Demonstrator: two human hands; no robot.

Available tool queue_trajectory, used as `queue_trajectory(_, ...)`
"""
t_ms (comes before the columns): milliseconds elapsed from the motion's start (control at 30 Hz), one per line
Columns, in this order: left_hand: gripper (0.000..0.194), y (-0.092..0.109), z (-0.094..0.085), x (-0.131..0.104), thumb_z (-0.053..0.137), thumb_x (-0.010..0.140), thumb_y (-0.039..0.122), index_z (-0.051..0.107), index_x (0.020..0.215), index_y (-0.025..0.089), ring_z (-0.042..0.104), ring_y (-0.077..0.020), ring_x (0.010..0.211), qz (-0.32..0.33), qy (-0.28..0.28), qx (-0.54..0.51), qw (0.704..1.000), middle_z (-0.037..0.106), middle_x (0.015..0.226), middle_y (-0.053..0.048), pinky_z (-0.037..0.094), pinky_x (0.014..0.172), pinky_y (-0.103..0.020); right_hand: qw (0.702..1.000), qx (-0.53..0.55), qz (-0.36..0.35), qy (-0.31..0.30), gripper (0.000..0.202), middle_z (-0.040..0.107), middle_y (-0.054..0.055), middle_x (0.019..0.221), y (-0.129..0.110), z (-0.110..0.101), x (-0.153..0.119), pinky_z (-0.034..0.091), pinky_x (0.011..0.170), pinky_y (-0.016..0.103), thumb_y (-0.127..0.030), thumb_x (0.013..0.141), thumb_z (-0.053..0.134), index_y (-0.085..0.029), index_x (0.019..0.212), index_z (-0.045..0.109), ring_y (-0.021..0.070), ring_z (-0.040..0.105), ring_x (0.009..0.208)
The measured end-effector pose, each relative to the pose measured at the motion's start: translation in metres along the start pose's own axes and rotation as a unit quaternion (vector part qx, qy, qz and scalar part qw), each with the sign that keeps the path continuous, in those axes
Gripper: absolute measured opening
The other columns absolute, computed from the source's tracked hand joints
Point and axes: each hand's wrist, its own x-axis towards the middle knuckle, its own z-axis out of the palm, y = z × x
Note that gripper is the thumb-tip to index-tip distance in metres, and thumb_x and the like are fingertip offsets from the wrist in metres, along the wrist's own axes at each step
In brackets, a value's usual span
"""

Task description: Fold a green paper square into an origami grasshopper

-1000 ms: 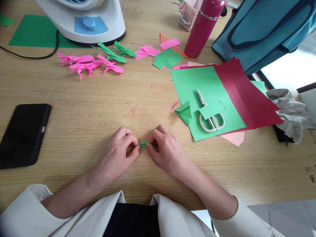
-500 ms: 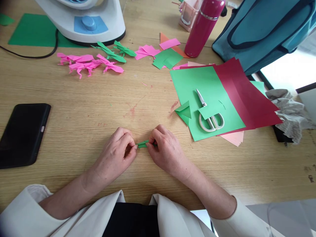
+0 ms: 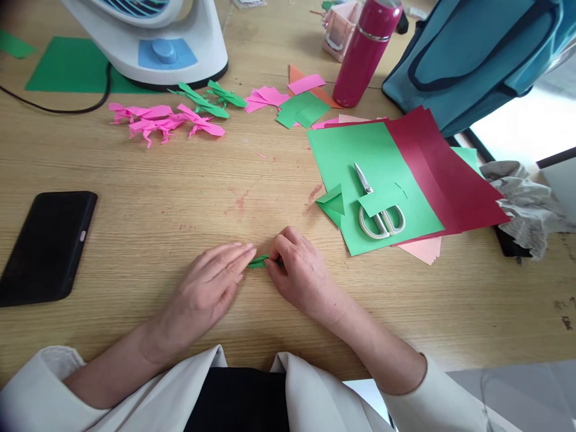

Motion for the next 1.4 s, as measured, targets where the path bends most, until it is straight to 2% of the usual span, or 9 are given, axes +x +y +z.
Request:
queue_trajectory(67,0.045,0.003,0.001,-0.004,0.045,0.096,0.012,0.046,0.141,0.014,0.044,-0.0288,0.138,0.039,-0.049,0.045,0.997,0.054,0.145,-0.012,0.039,0.111,-0.047,1.0,-0.001,0.001,0.001,0.02,0.049,0.001,0.083,0.0,0.0,0.0,0.038,0.067,0.027,-0.007,0.083,0.056,-0.021,0.075,0.043,0.0144,0.049,0.072)
queue_trajectory(167,0.047,0.009,0.001,-0.008,0.046,0.098,0.022,0.045,0.144,0.014,0.038,-0.0305,0.143,0.036,-0.108,0.084,0.99,0.044,0.153,-0.011,0.03,0.116,-0.053,1.0,-0.006,0.008,-0.002,0.02,0.049,0.001,0.084,-0.001,-0.001,0.0,0.038,0.067,0.028,-0.007,0.083,0.055,-0.02,0.074,0.043,0.0142,0.049,0.071)
queue_trajectory(333,0.052,0.014,0.0,-0.01,0.05,0.097,0.032,0.044,0.146,0.017,0.034,-0.03,0.145,0.01,-0.139,0.109,0.984,0.04,0.156,-0.011,0.026,0.119,-0.055,1.0,-0.007,0.01,-0.005,0.019,0.05,0.002,0.084,-0.003,-0.002,0.0,0.039,0.068,0.028,-0.007,0.084,0.055,-0.02,0.076,0.044,0.0147,0.05,0.072)
queue_trajectory(533,0.056,0.017,-0.002,-0.01,0.052,0.096,0.04,0.044,0.146,0.016,0.034,-0.0299,0.146,-0.002,-0.148,0.112,0.983,0.039,0.156,-0.01,0.029,0.118,-0.056,1.0,0.001,0.015,-0.008,0.017,0.052,0.002,0.085,-0.003,-0.003,-0.001,0.04,0.069,0.028,-0.006,0.083,0.056,-0.02,0.079,0.046,0.0153,0.051,0.074)
queue_trajectory(700,0.058,0.017,-0.002,-0.009,0.056,0.094,0.042,0.045,0.146,0.019,0.034,-0.0305,0.146,-0.005,-0.146,0.113,0.983,0.04,0.156,-0.01,0.029,0.118,-0.055,1.0,0.028,-0.008,-0.004,0.015,0.055,0.003,0.091,0.001,-0.004,-0.005,0.042,0.07,0.027,-0.005,0.084,0.054,-0.019,0.086,0.053,0.0147,0.054,0.077)
queue_trajectory(1033,0.062,0.017,0.0,-0.011,0.051,0.096,0.044,0.037,0.151,0.018,0.029,-0.0294,0.148,-0.007,-0.159,0.119,0.98,0.031,0.16,-0.008,0.026,0.119,-0.056,0.998,0.032,-0.049,0.007,0.019,0.055,0.004,0.091,0.005,-0.004,-0.007,0.043,0.069,0.026,-0.003,0.086,0.05,-0.019,0.081,0.058,0.0134,0.054,0.076)
queue_trajectory(1233,0.062,0.021,-0.001,-0.009,0.052,0.096,0.043,0.038,0.15,0.017,0.031,-0.0309,0.147,-0.019,-0.159,0.132,0.978,0.032,0.159,-0.007,0.032,0.116,-0.058,0.998,0.025,-0.056,0.005,0.018,0.057,0.005,0.093,0.006,-0.005,-0.007,0.045,0.072,0.027,-0.004,0.088,0.05,-0.018,0.083,0.06,0.0143,0.056,0.078)
queue_trajectory(1400,0.059,0.025,-0.002,-0.008,0.053,0.096,0.042,0.042,0.148,0.018,0.034,-0.0306,0.145,-0.026,-0.155,0.144,0.977,0.034,0.159,-0.006,0.035,0.114,-0.055,0.994,0.056,-0.099,-0.007,0.019,0.06,0.007,0.1,0.014,-0.009,-0.011,0.05,0.08,0.03,-0.009,0.093,0.048,-0.02,0.1,0.062,0.0165,0.06,0.09)
